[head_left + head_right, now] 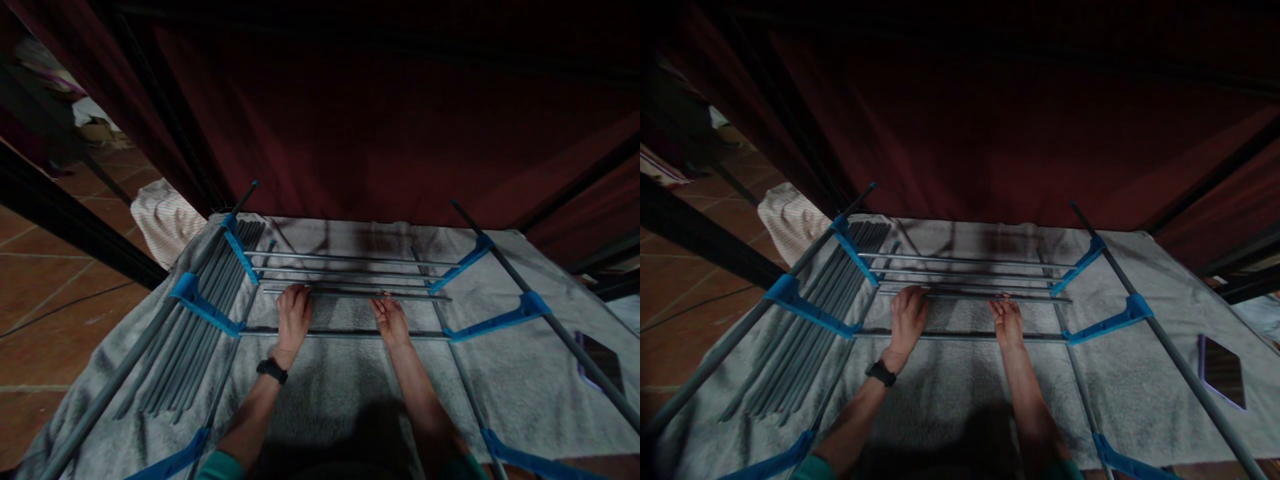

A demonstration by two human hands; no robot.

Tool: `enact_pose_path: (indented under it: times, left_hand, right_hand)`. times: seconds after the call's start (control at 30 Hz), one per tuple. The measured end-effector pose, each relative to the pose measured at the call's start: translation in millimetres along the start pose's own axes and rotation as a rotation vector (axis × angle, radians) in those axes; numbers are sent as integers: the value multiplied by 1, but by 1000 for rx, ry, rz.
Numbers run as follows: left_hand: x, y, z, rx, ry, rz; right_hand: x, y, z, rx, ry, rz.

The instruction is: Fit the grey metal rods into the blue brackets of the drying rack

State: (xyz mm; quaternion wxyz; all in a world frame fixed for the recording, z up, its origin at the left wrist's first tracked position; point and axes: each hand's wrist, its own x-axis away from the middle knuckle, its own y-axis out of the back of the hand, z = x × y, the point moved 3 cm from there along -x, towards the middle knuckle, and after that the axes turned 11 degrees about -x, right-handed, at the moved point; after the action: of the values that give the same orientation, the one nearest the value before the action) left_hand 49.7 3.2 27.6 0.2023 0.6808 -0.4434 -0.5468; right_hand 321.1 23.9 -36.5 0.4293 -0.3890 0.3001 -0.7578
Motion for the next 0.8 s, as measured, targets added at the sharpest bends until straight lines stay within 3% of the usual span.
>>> enact_pose_path:
  times: [0.2,0.8]
  left_hand:
    - [-3,-8,5,-189,-247,201]
    - [-1,-32,-8,-260,-358,370]
  right_hand:
    - [0,0,2,17,4,-4]
    - [4,-4,-1,60,-76,52]
